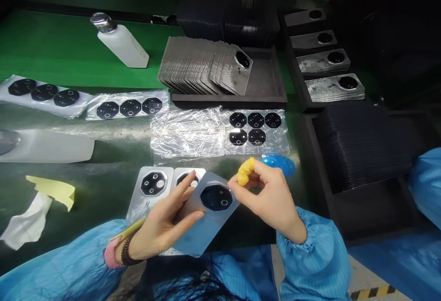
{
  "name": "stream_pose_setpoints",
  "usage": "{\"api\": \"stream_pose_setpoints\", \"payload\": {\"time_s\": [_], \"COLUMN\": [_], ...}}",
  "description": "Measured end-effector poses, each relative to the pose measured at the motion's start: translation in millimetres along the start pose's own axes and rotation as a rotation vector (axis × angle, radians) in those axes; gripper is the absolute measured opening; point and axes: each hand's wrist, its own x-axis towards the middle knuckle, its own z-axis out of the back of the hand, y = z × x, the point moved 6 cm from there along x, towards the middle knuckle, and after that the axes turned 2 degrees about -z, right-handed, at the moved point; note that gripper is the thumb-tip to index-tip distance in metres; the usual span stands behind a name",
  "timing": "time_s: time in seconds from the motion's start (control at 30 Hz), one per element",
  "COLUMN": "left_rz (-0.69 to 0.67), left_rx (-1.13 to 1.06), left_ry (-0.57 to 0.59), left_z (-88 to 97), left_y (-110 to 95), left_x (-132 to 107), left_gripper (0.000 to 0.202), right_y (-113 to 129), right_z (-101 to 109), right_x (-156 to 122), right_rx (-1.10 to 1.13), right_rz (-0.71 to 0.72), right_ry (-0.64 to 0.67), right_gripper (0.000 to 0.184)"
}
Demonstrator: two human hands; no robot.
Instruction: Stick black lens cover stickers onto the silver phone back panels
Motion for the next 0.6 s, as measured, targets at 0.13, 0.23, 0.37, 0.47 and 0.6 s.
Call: {"api": "stream_pose_setpoints", "payload": {"time_s": [0.13,0.23,0.37,0.47,0.6], "left_rz": [-0.017,-0.035,-0.054,-0.064,-0.057], "left_rx": [0.023,0.037,0.067,0.086,0.087], "left_ry": [-0.005,-0.003,0.009,0.021,0.035], "left_z": [-0.4,0.0,-0.1,-1.1,-2.3], "left_y": [-1.3,-2.5,-3.4,-3.9,-3.5], "left_x": [0.4,0.6,0.9,1.7,2.4], "left_gripper": [0.068,0.07,0.07,0.07,0.068], "right_y": [3.4,3.8,4.1,5.1,4.8], "right_z": [0.2,0.2,1.2,1.1,0.6], "right_x": [-0.1,-0.5,-1.0,-0.6,0.1], "right_rx": [0.01,-0.025,-0.086,-0.116,-0.141], "right_rz": [0.039,0.055,0.058,0.062,0.045], "right_ry": [0.009,0.008,0.003,0.01,0.025], "right_gripper": [0.019,0.017,0.018,0.019,0.02]}}
